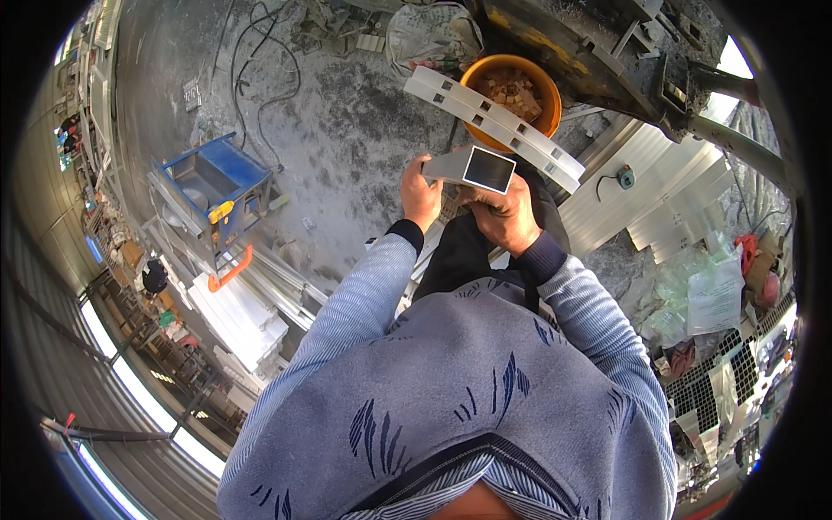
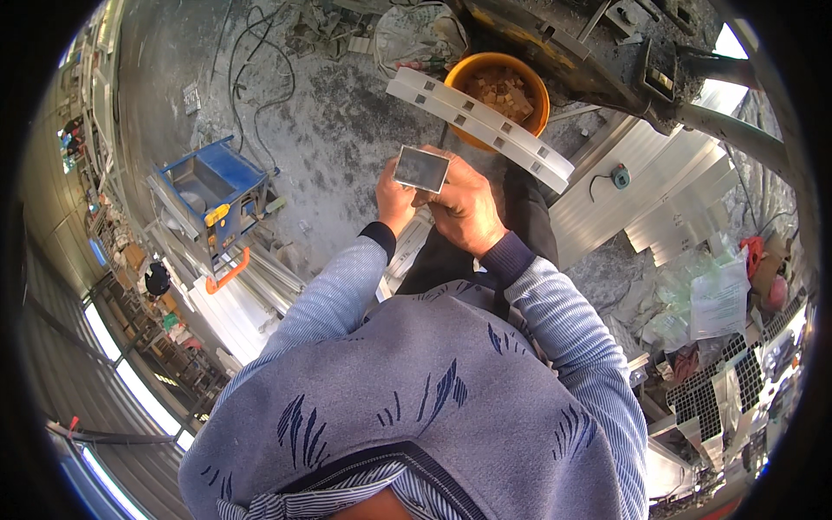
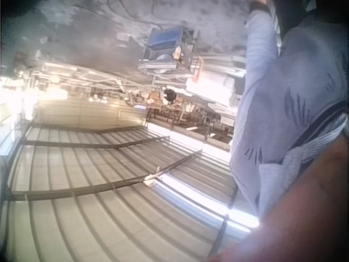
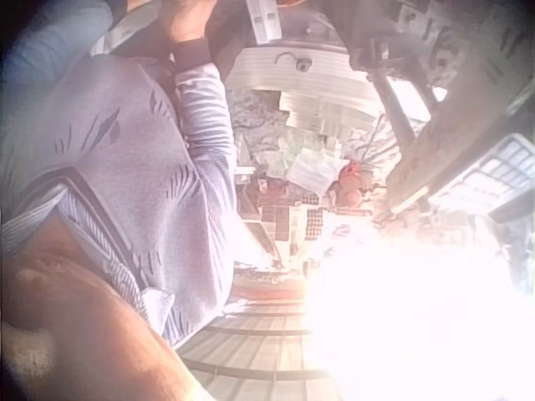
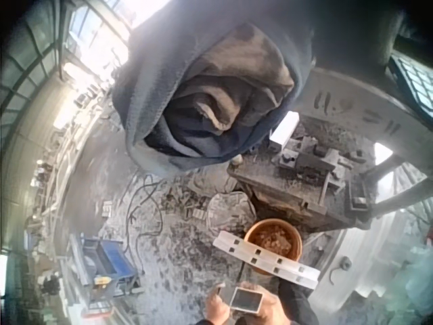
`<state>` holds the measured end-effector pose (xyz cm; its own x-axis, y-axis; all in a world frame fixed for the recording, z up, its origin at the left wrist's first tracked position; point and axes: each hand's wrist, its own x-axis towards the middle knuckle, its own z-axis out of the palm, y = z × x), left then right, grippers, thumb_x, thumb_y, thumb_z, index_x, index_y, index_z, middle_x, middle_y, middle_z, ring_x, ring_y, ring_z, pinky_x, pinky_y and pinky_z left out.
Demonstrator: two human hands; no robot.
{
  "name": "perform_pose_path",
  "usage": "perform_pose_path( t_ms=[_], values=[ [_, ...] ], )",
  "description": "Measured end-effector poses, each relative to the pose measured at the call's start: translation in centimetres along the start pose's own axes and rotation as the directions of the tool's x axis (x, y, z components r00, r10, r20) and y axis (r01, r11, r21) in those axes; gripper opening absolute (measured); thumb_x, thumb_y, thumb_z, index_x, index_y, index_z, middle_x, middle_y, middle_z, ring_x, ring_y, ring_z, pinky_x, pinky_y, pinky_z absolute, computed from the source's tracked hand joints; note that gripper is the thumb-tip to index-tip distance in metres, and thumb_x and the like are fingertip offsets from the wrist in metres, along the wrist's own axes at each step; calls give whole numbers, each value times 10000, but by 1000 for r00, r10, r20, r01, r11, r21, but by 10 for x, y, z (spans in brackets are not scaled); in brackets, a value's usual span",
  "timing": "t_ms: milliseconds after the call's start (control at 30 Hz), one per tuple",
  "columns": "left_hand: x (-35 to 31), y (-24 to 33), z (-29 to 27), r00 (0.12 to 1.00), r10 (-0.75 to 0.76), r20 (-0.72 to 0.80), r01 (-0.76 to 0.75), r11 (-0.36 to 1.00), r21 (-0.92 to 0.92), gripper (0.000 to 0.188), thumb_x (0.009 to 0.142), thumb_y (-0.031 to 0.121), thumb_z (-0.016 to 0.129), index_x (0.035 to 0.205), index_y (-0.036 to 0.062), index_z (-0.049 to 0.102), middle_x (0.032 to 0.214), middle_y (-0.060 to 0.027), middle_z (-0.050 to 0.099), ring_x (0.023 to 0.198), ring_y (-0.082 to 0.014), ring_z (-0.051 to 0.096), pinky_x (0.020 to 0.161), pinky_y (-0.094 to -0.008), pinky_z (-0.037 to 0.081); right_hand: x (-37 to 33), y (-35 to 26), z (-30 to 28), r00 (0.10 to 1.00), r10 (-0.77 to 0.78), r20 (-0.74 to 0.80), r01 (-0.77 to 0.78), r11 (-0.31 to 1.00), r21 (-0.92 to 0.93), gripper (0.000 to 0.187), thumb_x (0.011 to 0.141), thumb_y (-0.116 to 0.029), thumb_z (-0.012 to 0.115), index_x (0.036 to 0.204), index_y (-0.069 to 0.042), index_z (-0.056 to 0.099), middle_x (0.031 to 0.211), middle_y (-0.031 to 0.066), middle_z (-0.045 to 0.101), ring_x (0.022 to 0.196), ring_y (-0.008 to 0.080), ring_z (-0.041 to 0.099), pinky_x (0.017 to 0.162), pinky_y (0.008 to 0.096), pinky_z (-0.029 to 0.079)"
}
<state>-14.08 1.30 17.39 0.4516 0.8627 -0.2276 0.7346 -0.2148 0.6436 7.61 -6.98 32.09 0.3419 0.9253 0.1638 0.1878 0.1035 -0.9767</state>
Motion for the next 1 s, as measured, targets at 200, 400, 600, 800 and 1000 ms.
perform_pose_path(
  t_ms=[200,400,600,800,1000],
  values=[
    [-9,10,-11,999,-26,24,23,994,108,429,846,120,804,1216,63,594,1221,-157,674,1134,-399,633,975,-466,517,-2,-5,4,1000,13,-3,-13,1000,-20,307,682,162,706,864,-83,729,1153,125,713,1140,332,668,930,392,561],
    [-17,10,-13,1000,13,-14,-11,990,141,455,843,112,797,1249,66,595,1237,-173,664,1169,-395,618,988,-465,516,-2,-4,4,999,39,-19,-39,999,21,274,709,165,661,839,-63,738,972,108,748,916,300,729,813,369,579],
    [-26,4,-14,996,-62,60,49,979,198,544,797,90,802,1299,59,595,1227,-189,656,1183,-390,599,998,-475,502,-2,7,1,994,101,-31,-100,995,19,240,751,159,664,847,-51,726,946,113,719,881,295,707,776,358,565],
    [-45,7,-27,973,85,213,-134,965,225,538,788,245,808,1246,41,615,1175,-186,667,1077,-406,607,943,-486,499,16,52,-19,912,337,-233,-314,941,129,161,822,109,716,899,-28,681,963,57,661,932,206,681,774,319,540],
    [-92,26,-60,925,-12,381,-17,997,72,495,822,319,790,1198,34,639,1089,-195,699,1051,-402,660,904,-480,526,34,85,-56,731,565,-383,-284,762,582,249,906,63,686,1132,-14,612,1028,73,701,923,139,686,848,288,561]
  ],
)
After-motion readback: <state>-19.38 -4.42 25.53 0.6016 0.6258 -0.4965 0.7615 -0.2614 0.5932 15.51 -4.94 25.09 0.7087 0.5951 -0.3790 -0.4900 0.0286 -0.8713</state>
